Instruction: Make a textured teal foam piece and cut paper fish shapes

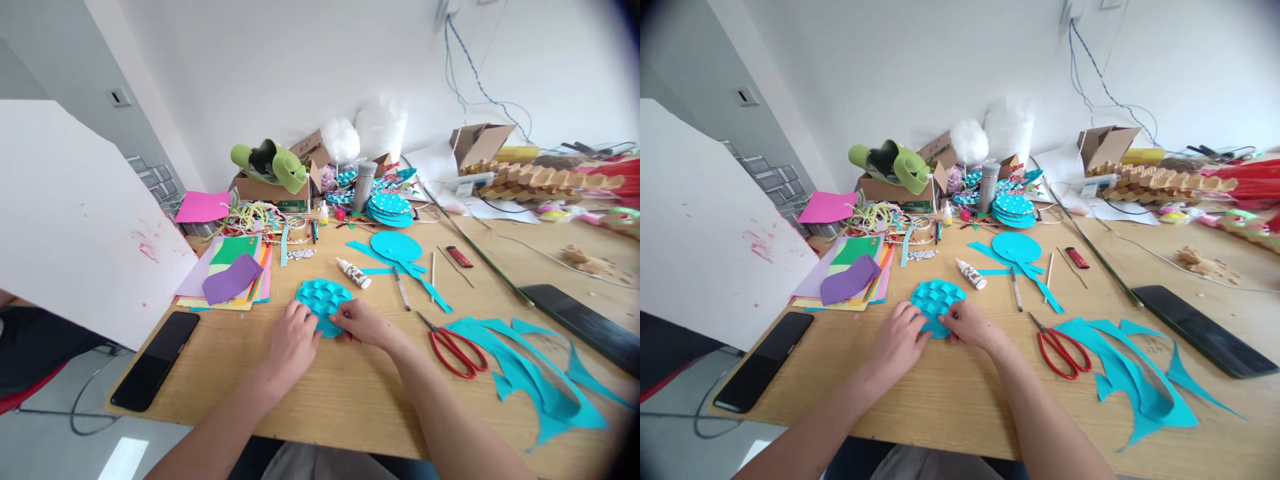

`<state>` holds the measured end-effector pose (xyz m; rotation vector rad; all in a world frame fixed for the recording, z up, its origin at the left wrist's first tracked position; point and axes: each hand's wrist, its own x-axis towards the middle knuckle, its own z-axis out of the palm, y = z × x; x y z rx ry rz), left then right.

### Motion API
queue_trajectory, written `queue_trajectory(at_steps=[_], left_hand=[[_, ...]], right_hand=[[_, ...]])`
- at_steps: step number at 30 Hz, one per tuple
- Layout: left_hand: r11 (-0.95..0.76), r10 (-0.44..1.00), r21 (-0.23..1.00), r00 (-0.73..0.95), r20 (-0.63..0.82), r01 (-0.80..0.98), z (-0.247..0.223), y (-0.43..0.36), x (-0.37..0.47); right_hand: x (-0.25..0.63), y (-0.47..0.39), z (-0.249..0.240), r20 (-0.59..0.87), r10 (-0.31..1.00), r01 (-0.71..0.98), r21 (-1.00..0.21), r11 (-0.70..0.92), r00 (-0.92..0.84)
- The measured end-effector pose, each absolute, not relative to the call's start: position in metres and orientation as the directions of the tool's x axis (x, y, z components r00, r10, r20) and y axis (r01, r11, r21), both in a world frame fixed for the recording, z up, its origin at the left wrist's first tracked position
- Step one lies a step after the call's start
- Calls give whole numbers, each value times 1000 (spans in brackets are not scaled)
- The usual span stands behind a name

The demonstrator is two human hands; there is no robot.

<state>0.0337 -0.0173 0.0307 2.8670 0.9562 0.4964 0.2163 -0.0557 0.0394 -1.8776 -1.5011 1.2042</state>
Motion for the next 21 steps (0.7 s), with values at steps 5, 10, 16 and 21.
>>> queue_trajectory(at_steps=[5,10,16,21], left_hand=[[-820,571,142,770,285,555,22,-12,39],[-828,555,142,758,343,542,15,-12,40],[-826,556,142,749,360,545,12,-13,39],[-823,561,154,742,367,547,11,-13,38]], right_hand=[[219,-58,39,-325,945,486,-829,-278,-15],[219,-58,36,-336,942,461,-836,-298,0],[218,-57,29,-295,952,642,-716,-274,76],[211,-56,33,-233,961,756,-600,-261,147]])
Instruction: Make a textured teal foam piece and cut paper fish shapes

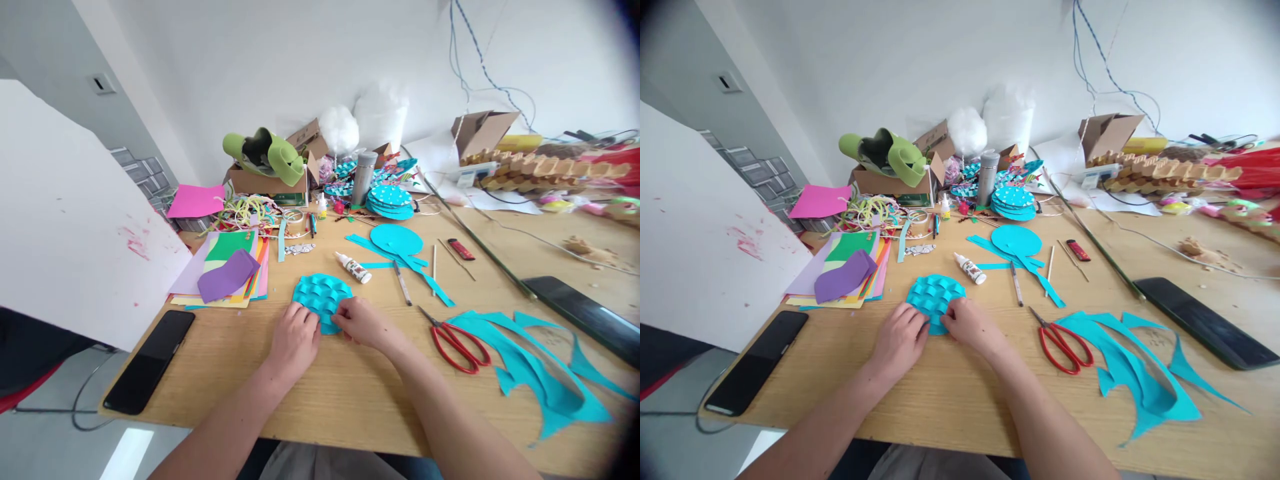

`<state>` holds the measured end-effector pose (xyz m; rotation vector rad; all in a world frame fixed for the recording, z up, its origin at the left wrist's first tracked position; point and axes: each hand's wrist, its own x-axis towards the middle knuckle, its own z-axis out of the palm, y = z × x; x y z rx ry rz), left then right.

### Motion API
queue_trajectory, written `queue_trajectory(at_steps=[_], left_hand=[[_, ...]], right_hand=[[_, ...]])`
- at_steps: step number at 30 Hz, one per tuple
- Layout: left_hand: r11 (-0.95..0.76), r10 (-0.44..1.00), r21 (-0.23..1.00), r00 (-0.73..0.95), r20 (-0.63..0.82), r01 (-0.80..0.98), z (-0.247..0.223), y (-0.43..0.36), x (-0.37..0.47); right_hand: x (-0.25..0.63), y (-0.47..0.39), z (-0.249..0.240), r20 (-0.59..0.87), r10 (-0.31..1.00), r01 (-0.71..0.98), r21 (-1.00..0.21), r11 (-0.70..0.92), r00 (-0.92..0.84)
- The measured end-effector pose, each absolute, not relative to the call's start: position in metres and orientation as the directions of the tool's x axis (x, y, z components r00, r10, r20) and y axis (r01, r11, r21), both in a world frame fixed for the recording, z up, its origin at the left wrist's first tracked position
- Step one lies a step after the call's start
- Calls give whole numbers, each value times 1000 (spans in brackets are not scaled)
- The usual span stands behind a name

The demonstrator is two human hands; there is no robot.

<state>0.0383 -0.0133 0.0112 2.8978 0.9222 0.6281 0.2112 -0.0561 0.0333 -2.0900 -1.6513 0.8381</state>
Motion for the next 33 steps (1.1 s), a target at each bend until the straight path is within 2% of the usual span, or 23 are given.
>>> queue_trajectory(at_steps=[7,12,26,33], left_hand=[[-837,541,167,740,399,521,9,-16,35],[-862,500,137,772,392,488,9,-16,32],[-885,453,16,852,263,466,12,-27,28],[-867,479,-26,845,236,498,14,-31,32]], right_hand=[[206,-55,33,-187,968,820,-520,-240,164],[205,-54,30,-177,965,824,-504,-259,195],[205,-53,31,-204,967,845,-479,-236,155],[203,-55,35,-205,966,846,-477,-238,157]])
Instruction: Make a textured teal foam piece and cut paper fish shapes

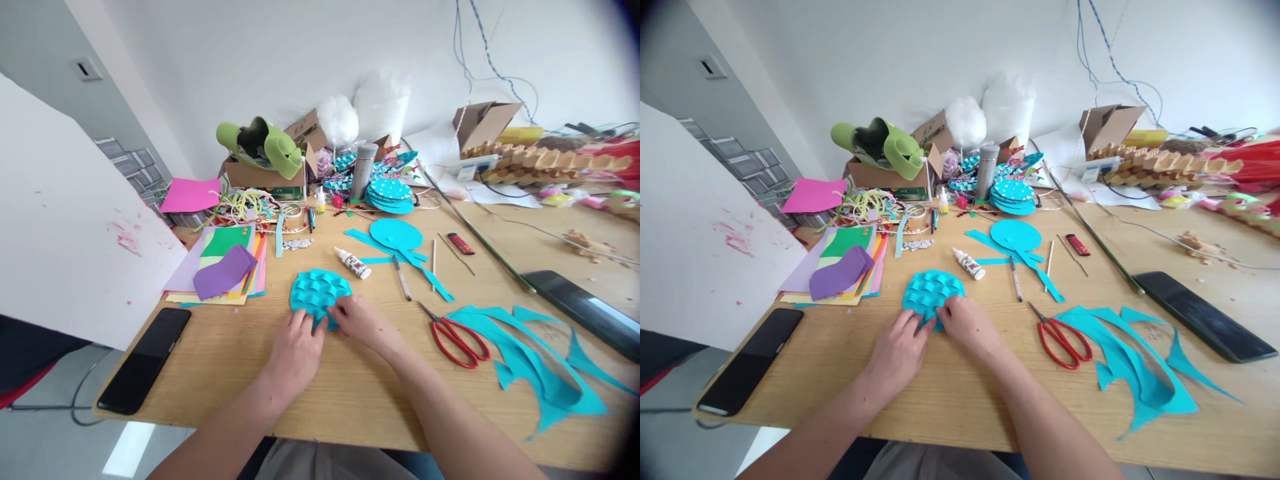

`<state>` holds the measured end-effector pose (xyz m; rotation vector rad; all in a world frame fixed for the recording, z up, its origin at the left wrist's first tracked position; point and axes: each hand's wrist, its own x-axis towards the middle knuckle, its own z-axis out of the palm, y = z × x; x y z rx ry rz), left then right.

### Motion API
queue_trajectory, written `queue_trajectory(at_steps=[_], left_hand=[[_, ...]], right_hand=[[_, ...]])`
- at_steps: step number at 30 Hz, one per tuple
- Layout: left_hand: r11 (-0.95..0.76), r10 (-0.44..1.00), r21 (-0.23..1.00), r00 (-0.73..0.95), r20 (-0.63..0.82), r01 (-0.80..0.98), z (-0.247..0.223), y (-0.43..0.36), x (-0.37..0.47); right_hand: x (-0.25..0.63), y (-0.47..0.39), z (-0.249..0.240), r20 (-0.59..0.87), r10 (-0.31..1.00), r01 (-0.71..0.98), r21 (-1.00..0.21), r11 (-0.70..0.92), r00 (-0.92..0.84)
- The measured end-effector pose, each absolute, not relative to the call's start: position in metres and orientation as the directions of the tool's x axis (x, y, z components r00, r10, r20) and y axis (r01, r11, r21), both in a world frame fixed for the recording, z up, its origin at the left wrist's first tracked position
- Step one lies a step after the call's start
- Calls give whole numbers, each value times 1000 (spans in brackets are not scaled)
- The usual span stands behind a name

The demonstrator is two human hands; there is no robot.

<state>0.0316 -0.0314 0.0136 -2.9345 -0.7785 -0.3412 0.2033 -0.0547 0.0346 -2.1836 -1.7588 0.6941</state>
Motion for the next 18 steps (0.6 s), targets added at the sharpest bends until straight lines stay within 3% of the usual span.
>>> queue_trajectory(at_steps=[18], left_hand=[[-853,490,-64,838,240,517,12,-33,34]], right_hand=[[204,-56,36,-212,969,831,-510,-223,130]])
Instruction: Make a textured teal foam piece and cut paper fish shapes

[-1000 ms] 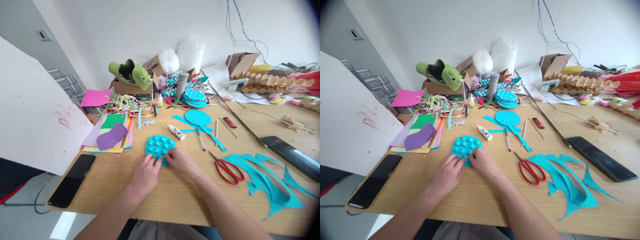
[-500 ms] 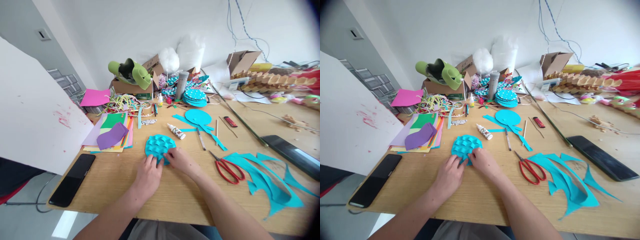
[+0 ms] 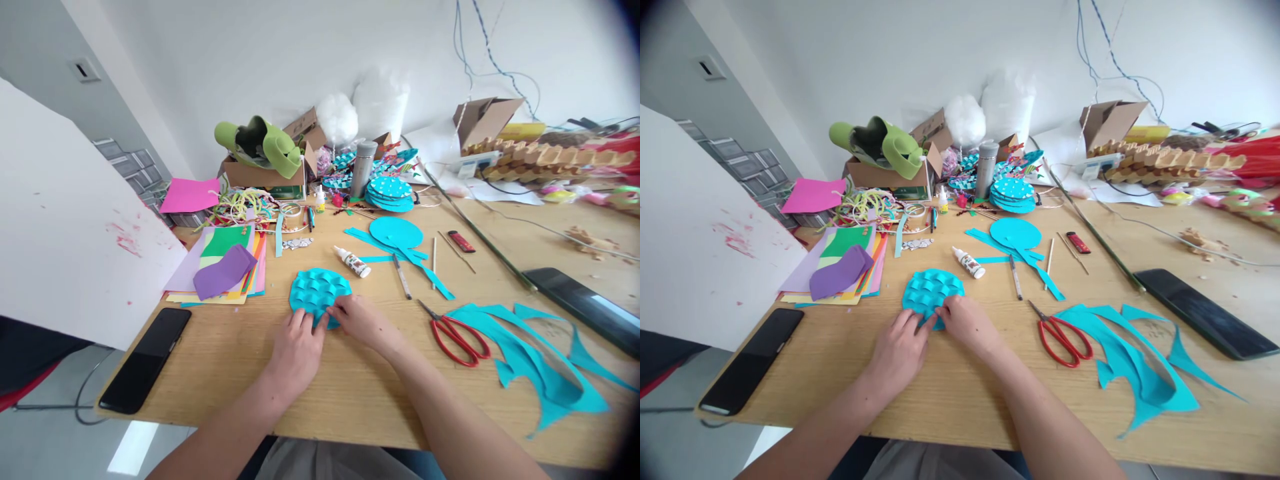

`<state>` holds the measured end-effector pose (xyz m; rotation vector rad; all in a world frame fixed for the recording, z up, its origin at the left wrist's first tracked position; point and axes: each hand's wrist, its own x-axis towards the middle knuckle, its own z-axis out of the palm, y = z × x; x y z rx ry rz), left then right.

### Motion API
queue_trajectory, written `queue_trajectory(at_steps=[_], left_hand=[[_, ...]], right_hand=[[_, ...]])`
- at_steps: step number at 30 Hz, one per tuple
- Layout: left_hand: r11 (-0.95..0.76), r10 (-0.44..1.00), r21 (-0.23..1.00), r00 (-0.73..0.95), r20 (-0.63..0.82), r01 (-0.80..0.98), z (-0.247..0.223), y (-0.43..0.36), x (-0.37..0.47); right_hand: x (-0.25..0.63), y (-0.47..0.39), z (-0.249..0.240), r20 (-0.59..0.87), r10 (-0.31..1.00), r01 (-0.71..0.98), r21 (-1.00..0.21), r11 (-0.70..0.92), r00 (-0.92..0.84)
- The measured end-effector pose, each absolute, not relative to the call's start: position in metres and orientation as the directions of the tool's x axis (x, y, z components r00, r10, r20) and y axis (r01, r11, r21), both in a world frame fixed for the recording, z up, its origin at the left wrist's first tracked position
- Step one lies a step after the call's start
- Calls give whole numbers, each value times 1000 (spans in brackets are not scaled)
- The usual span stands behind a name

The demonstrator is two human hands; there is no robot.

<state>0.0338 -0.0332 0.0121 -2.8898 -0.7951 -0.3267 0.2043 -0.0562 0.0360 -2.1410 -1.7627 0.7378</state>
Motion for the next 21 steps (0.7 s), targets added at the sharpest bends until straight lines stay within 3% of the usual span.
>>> queue_trajectory(at_steps=[13,21], left_hand=[[-842,508,-70,830,231,535,11,-34,34],[-845,510,-52,831,221,532,11,-34,33]], right_hand=[[206,-57,36,-179,970,846,-480,-233,166],[208,-56,30,-179,976,816,-542,-202,123]])
